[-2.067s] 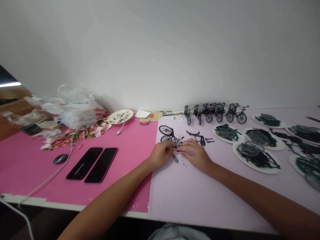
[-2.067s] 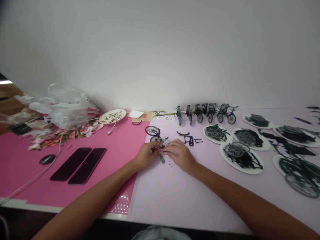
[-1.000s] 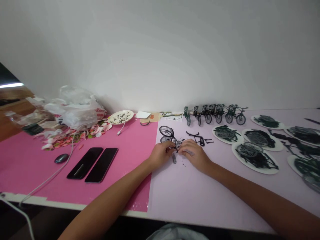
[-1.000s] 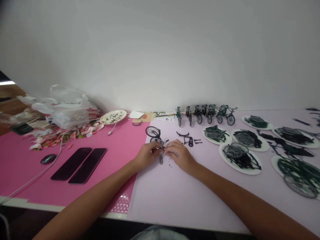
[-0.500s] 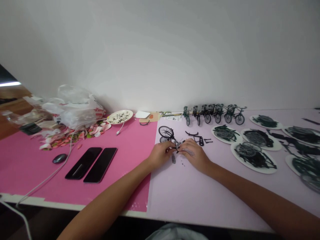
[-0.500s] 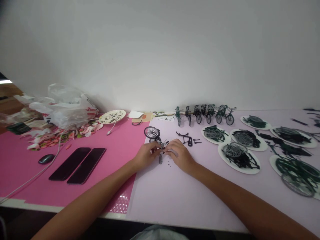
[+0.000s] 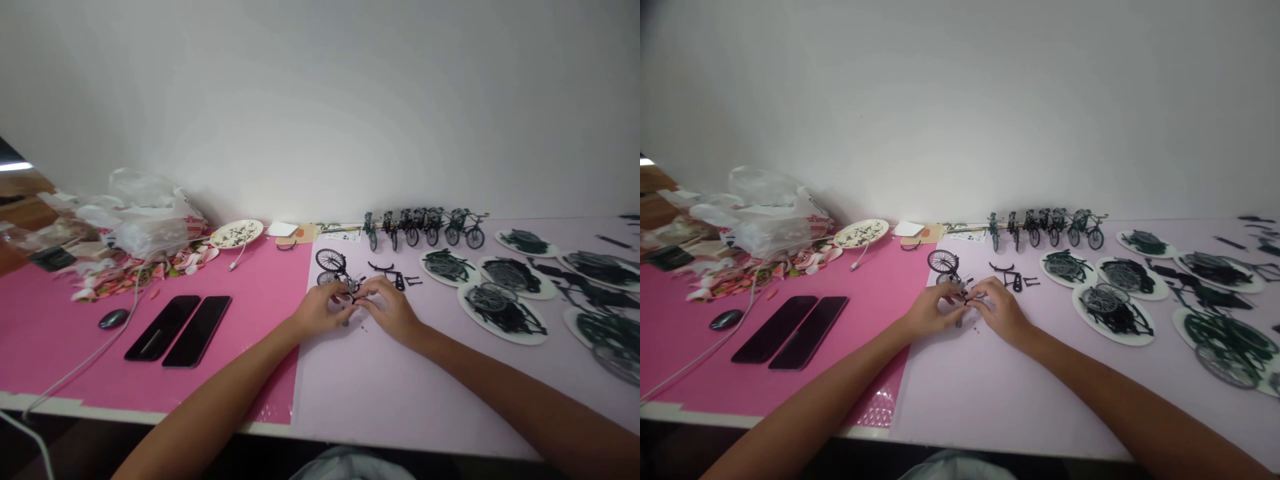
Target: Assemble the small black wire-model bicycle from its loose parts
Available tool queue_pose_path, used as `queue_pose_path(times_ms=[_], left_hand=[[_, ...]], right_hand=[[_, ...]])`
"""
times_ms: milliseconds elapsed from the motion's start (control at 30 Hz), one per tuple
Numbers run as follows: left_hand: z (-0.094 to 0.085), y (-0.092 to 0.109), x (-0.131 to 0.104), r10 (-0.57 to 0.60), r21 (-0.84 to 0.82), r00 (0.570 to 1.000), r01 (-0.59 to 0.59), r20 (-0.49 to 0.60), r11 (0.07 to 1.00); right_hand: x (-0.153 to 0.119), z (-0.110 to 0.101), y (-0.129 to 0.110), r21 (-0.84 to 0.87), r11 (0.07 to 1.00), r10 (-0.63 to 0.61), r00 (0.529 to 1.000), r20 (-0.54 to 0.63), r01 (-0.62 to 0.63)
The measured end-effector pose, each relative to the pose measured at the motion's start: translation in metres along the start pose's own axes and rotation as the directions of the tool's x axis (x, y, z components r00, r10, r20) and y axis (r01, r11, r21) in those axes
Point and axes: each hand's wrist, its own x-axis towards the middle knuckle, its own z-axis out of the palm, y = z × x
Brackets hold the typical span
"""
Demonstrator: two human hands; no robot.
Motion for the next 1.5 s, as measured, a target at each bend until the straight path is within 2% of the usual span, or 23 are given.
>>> queue_pose_path(times_ms=[300, 500, 667, 1500], left_hand=[[0.004, -0.007, 0.001, -0.066, -0.010, 0.997, 0.067, 0.044, 0.998], [0.004, -0.010, 0.002, -0.041, 0.022, 0.999, 0.042, -0.033, 0.999], [0.005, -0.013, 0.001, -0.082, 0.046, 0.992, 0.087, -0.099, 0.995], [0.005, -0.010, 0.001, -0.108, 0.032, 0.990, 0.111, -0.095, 0.993]], right_hand=[[-0.003, 0.000, 0.009, -0.042, 0.999, 0.011, 1.000, -0.016, -0.011], [0.000, 0.001, 0.004, -0.032, 0.999, -0.031, 0.999, -0.031, 0.030], [0.003, -0.002, -0.004, -0.013, 1.000, -0.018, 1.000, 0.004, 0.018], [0.001, -0.003, -0.003, -0.010, 1.000, 0.017, 1.000, 0.024, -0.017]])
